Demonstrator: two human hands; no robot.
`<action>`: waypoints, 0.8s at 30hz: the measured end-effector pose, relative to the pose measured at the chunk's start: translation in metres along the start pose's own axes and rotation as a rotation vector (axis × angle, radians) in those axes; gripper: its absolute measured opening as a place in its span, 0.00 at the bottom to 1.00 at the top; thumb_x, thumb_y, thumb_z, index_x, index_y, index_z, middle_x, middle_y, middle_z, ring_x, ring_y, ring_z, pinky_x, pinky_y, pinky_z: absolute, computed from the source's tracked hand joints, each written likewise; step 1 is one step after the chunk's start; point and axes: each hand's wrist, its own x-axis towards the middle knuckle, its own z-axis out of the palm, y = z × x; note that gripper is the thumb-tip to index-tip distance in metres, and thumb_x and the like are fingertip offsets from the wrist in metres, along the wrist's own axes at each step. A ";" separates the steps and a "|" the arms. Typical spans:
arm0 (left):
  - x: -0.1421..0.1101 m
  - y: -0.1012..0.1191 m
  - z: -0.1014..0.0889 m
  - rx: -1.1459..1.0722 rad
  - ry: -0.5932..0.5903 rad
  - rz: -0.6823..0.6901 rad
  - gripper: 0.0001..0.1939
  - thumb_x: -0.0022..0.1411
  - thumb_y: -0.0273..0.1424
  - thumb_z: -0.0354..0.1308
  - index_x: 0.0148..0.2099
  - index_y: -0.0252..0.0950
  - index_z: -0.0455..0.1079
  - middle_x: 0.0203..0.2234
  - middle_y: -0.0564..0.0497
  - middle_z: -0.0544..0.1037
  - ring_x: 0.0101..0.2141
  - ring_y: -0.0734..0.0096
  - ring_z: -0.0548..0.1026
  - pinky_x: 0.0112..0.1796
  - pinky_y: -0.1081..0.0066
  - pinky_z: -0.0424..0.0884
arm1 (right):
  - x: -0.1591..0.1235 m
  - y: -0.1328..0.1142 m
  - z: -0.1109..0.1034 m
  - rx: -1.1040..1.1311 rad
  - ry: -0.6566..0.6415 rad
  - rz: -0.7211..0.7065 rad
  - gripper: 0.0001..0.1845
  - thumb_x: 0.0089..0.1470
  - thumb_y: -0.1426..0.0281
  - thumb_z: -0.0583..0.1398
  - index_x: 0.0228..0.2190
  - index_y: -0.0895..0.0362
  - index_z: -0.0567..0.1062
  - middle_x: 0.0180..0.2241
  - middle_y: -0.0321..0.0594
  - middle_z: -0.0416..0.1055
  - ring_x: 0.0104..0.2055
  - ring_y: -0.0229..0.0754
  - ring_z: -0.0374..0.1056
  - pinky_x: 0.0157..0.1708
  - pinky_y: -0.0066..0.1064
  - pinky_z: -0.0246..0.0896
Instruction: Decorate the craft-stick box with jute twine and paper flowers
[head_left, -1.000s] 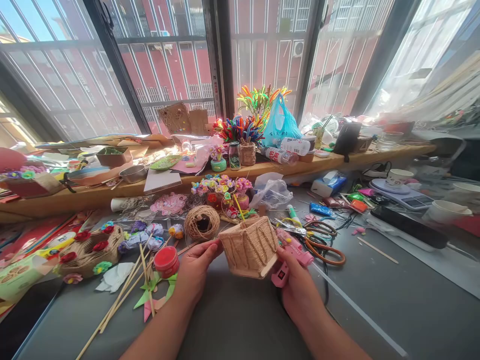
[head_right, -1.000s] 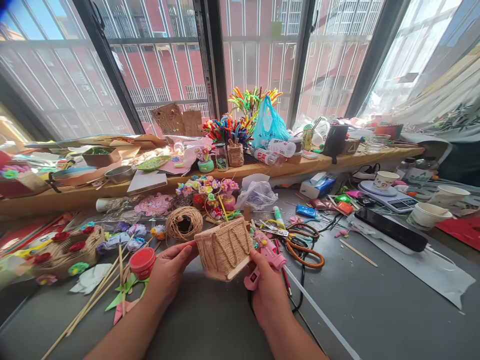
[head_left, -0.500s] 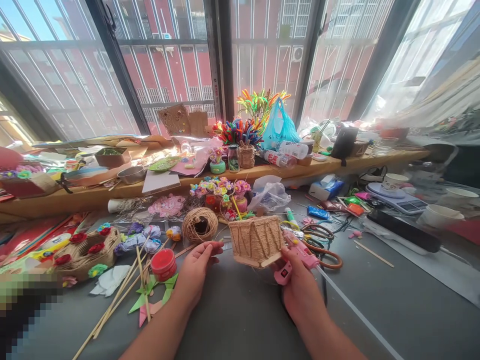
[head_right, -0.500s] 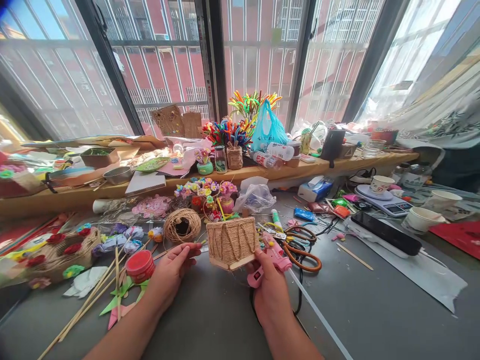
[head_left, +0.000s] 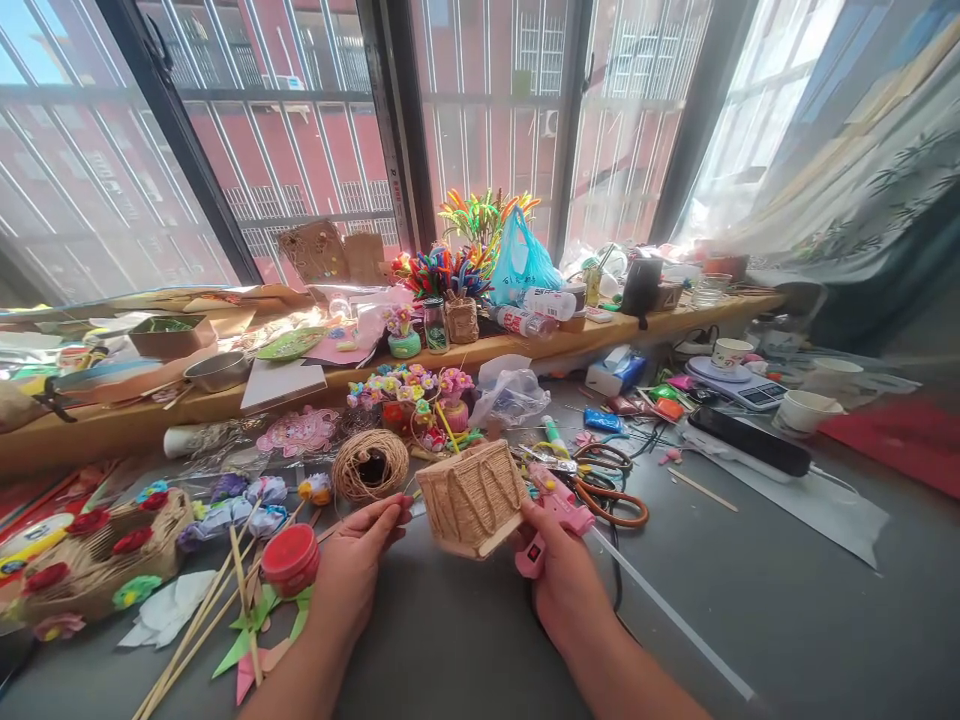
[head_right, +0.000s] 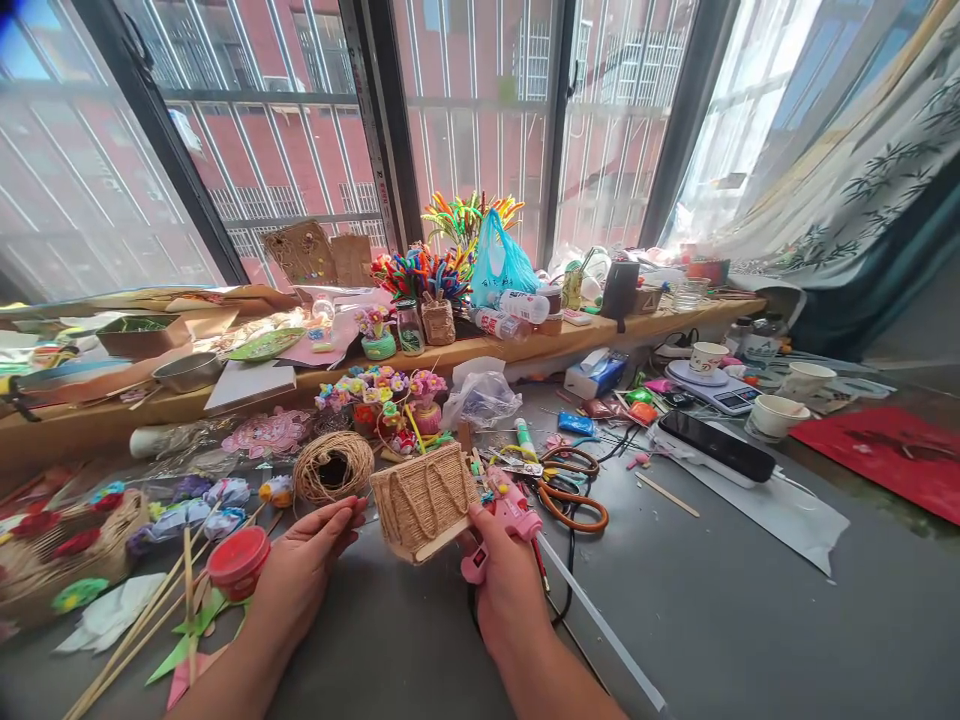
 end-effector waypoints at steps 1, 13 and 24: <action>0.000 -0.001 -0.001 0.015 0.007 0.015 0.27 0.39 0.47 0.82 0.37 0.34 0.83 0.33 0.45 0.86 0.34 0.62 0.79 0.35 0.69 0.75 | 0.000 0.000 0.000 -0.005 -0.003 0.003 0.25 0.43 0.62 0.78 0.43 0.56 0.82 0.42 0.43 0.86 0.46 0.54 0.82 0.33 0.36 0.79; -0.011 0.027 0.016 0.088 -0.074 0.259 0.31 0.53 0.50 0.74 0.55 0.41 0.78 0.55 0.41 0.82 0.58 0.51 0.76 0.54 0.64 0.73 | -0.014 0.004 -0.003 -0.228 -0.076 -0.010 0.28 0.48 0.57 0.76 0.49 0.53 0.82 0.41 0.42 0.85 0.42 0.51 0.80 0.25 0.29 0.67; -0.025 0.055 0.044 0.390 -0.269 0.156 0.18 0.54 0.47 0.73 0.39 0.38 0.84 0.57 0.39 0.81 0.54 0.39 0.79 0.47 0.59 0.76 | -0.036 -0.001 0.012 -0.330 -0.134 -0.121 0.29 0.44 0.54 0.76 0.47 0.49 0.84 0.43 0.39 0.85 0.48 0.55 0.78 0.45 0.37 0.73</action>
